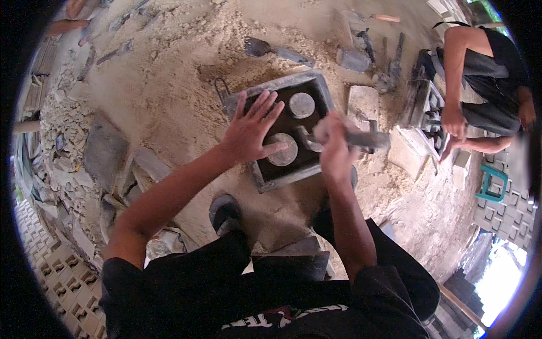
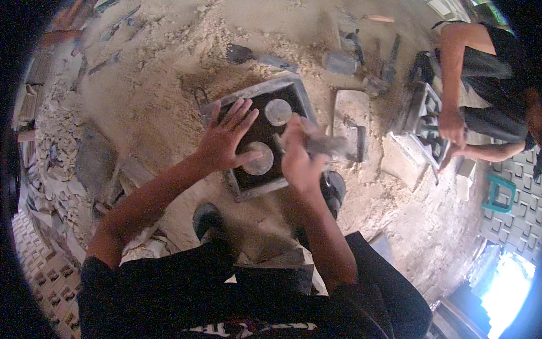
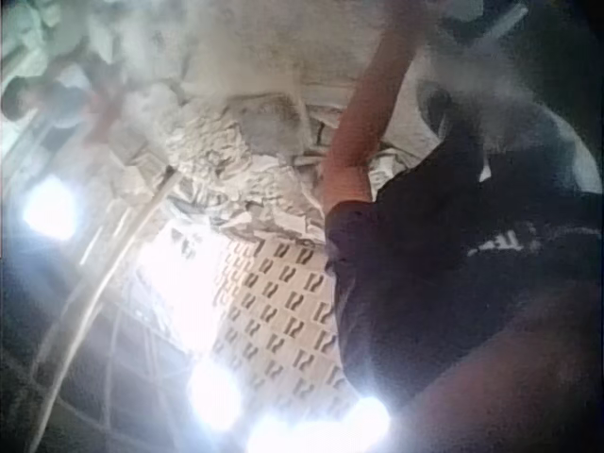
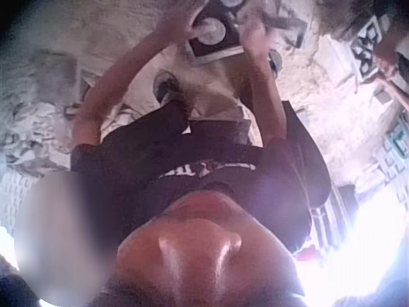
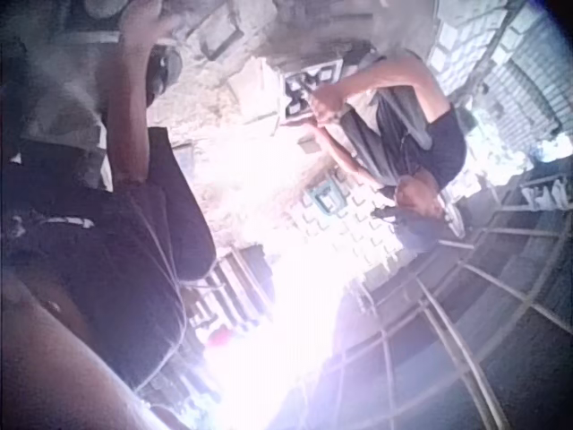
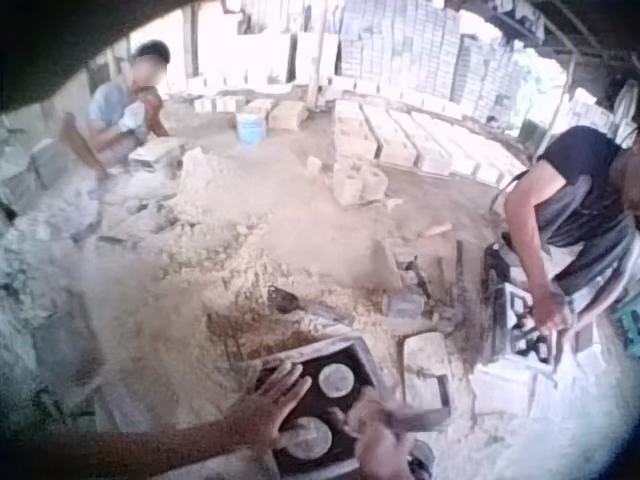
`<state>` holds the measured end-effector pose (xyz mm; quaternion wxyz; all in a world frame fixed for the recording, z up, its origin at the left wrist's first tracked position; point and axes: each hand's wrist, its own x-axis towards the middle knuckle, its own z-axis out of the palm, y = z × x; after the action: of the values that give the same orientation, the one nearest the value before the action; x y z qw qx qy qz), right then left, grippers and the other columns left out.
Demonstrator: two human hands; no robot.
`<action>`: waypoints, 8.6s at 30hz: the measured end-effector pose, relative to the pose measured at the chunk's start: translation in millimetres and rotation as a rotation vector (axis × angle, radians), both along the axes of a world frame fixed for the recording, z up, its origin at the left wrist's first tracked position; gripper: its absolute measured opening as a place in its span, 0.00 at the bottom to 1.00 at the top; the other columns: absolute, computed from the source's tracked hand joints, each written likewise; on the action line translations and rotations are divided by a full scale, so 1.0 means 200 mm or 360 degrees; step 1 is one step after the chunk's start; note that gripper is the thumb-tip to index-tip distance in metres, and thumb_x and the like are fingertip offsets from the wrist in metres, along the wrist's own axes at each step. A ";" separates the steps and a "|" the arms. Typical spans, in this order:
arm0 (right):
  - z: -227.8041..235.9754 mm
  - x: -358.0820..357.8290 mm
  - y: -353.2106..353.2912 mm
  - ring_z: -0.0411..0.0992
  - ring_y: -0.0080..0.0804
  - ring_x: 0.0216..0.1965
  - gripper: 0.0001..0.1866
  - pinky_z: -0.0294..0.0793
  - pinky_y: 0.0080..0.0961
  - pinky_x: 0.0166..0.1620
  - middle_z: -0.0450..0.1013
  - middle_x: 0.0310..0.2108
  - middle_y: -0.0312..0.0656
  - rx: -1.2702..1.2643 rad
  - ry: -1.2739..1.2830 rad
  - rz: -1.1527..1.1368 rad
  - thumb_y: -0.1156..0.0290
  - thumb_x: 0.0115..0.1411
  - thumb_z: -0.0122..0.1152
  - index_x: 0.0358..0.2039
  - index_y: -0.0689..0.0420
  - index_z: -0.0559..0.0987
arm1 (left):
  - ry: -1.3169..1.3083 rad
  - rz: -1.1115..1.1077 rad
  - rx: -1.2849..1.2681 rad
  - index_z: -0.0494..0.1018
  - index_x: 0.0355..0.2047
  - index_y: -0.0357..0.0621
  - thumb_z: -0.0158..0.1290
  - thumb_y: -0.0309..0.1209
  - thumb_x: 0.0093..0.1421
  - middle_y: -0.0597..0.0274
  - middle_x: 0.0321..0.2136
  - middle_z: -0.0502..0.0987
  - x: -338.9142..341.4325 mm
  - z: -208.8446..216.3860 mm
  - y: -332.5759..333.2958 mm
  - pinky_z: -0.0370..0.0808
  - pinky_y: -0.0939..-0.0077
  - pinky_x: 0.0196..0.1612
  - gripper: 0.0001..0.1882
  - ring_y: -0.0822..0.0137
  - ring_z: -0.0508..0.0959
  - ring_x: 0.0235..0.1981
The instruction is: The person fills a metal mold with small stones and sand, compacting them by hand and with a small mallet before placing a stone lid on top and tapping it down.
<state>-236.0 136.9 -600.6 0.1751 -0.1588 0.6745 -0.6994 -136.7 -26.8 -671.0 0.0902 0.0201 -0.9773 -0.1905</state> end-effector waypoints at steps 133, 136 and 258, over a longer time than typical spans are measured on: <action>1.05 -0.11 -0.30 0.51 0.18 0.13 0.24 0.45 0.21 0.19 0.55 0.10 0.31 -0.0141 -0.0564 -0.0206 0.64 0.66 0.47 0.12 0.53 0.58 | 0.0265 0.0297 0.0949 0.73 0.36 0.44 0.53 0.20 0.52 0.59 0.33 0.76 -0.03 0.92 -0.06 0.68 0.63 0.43 0.10 0.56 0.75 0.37; 1.46 -0.01 -0.25 0.51 0.18 0.14 0.22 0.46 0.21 0.19 0.55 0.12 0.29 -0.0108 -0.0656 -0.0132 0.62 0.67 0.46 0.15 0.54 0.61 | 0.0270 0.0433 0.0938 0.73 0.35 0.44 0.53 0.19 0.50 0.58 0.34 0.76 0.07 1.47 -0.03 0.68 0.63 0.43 0.11 0.55 0.75 0.37; -0.32 1.20 1.95 0.62 0.37 0.55 0.48 0.58 0.29 0.57 0.64 0.54 0.49 0.1461 -0.0612 0.0518 0.44 0.46 0.69 0.56 0.69 0.63 | -0.0622 0.2495 0.1686 0.73 0.30 0.32 0.54 0.48 0.56 0.47 0.20 0.75 1.80 -0.05 2.15 0.70 0.60 0.32 0.25 0.49 0.77 0.27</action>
<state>4.7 527.8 -664.2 0.4538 -0.0372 0.8339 -0.3120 222.8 402.7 -681.2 0.0067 0.7362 -0.4713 -0.4857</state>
